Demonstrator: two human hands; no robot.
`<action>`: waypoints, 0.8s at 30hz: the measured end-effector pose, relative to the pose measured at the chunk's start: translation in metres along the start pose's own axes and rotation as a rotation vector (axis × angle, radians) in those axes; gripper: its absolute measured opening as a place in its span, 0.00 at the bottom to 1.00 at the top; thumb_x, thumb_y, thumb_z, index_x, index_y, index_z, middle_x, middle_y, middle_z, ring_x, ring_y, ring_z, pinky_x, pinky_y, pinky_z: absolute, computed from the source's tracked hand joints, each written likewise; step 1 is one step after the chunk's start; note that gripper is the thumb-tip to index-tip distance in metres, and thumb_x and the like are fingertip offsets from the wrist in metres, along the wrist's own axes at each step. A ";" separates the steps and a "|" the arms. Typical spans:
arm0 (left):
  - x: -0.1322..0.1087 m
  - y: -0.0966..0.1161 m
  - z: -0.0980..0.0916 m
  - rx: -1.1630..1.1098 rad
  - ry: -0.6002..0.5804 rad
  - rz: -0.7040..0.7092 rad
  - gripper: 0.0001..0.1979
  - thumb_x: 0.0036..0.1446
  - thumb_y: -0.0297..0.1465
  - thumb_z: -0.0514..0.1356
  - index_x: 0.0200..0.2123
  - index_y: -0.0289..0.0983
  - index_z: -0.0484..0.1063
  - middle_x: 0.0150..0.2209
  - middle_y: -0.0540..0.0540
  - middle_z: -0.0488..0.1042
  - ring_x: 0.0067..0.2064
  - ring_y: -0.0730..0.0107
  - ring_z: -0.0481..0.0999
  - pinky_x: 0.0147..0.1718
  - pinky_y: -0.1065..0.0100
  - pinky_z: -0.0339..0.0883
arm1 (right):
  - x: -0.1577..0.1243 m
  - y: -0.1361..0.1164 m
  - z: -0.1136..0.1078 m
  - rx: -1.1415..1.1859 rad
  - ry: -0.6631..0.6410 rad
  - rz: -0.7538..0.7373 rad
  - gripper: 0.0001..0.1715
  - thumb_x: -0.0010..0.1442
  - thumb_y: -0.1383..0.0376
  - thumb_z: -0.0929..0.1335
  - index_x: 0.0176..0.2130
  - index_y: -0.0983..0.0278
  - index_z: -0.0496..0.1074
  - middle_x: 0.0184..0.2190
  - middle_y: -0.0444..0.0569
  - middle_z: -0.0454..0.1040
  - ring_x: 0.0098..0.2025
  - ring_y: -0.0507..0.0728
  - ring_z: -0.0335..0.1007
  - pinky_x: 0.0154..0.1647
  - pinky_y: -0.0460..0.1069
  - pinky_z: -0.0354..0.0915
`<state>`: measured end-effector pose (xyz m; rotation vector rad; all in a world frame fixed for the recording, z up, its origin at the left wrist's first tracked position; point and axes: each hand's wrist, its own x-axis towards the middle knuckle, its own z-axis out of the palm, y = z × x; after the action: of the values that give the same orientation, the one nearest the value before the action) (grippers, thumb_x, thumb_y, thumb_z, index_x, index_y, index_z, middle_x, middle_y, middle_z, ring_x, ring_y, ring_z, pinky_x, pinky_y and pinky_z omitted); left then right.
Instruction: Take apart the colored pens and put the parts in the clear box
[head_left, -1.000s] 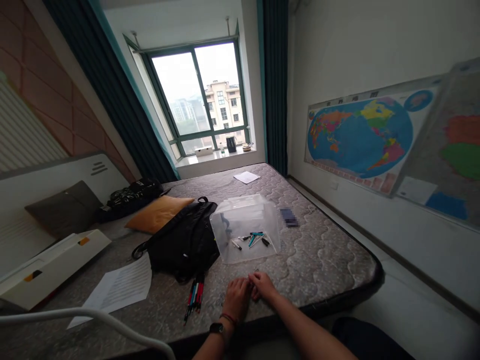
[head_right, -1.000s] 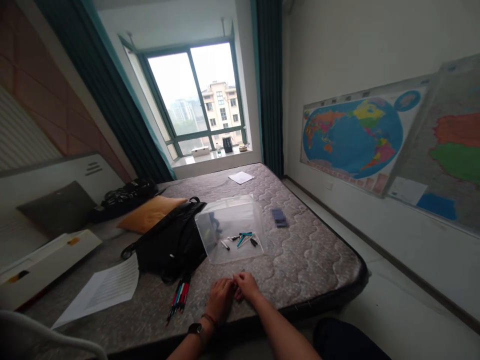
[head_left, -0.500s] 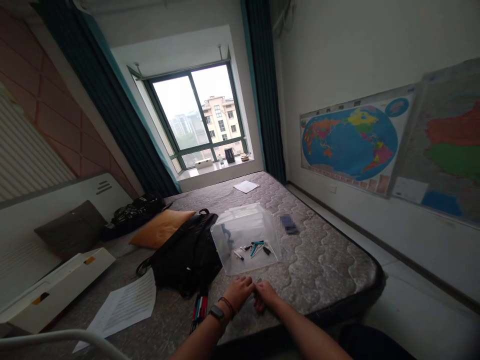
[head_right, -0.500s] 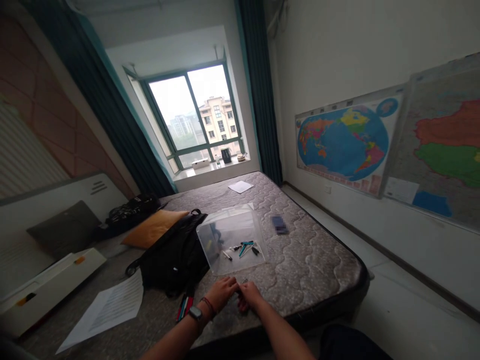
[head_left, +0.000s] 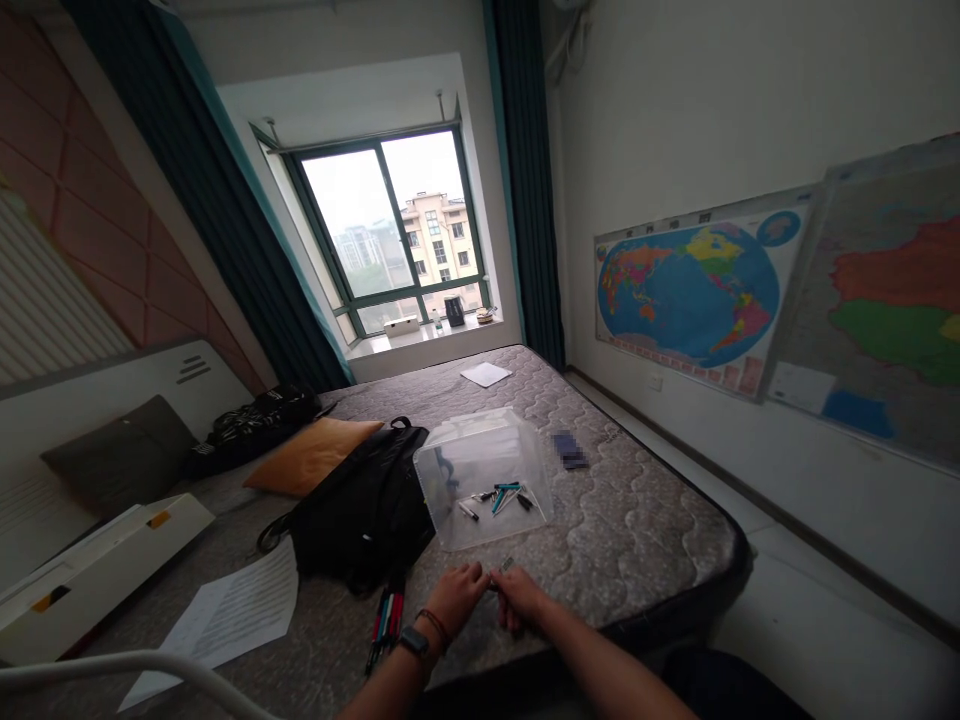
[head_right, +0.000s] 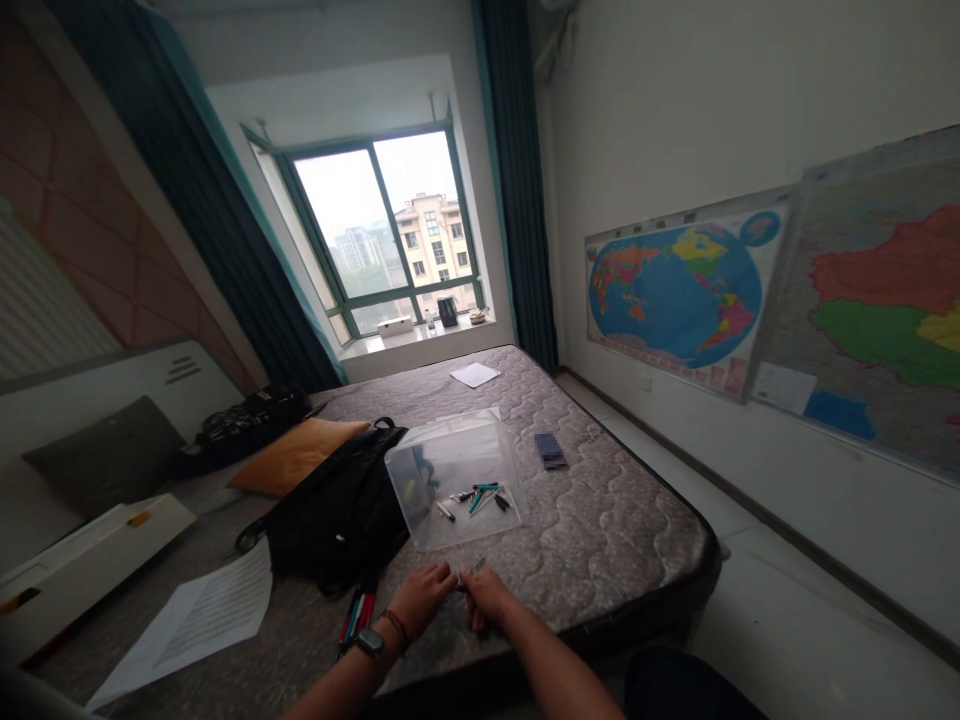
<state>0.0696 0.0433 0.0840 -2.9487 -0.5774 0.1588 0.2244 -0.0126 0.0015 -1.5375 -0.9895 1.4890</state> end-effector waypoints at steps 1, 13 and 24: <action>0.000 -0.001 -0.003 0.006 -0.006 0.010 0.09 0.66 0.28 0.52 0.46 0.40 0.70 0.43 0.44 0.75 0.43 0.63 0.76 0.41 0.63 0.71 | 0.000 0.000 0.000 -0.005 0.000 0.006 0.38 0.69 0.51 0.52 0.15 0.64 0.63 0.11 0.49 0.67 0.09 0.49 0.60 0.11 0.42 0.55; 0.004 0.002 0.003 -0.041 -0.039 -0.058 0.13 0.67 0.32 0.49 0.48 0.44 0.71 0.40 0.46 0.78 0.38 0.64 0.80 0.37 0.65 0.72 | 0.001 0.002 -0.008 0.113 -0.009 0.032 0.29 0.70 0.55 0.54 0.28 0.68 0.69 0.16 0.48 0.72 0.11 0.49 0.63 0.12 0.42 0.55; -0.011 0.012 0.049 -0.620 0.131 -0.353 0.23 0.65 0.47 0.45 0.31 0.45 0.76 0.30 0.49 0.78 0.33 0.64 0.77 0.32 0.65 0.67 | 0.006 0.005 0.004 -0.017 0.162 -0.019 0.36 0.66 0.45 0.57 0.17 0.64 0.63 0.10 0.42 0.62 0.10 0.48 0.58 0.10 0.41 0.48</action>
<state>0.0572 0.0338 0.0345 -3.3070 -1.3139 -0.3037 0.2208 -0.0089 -0.0057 -1.6287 -0.9214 1.3227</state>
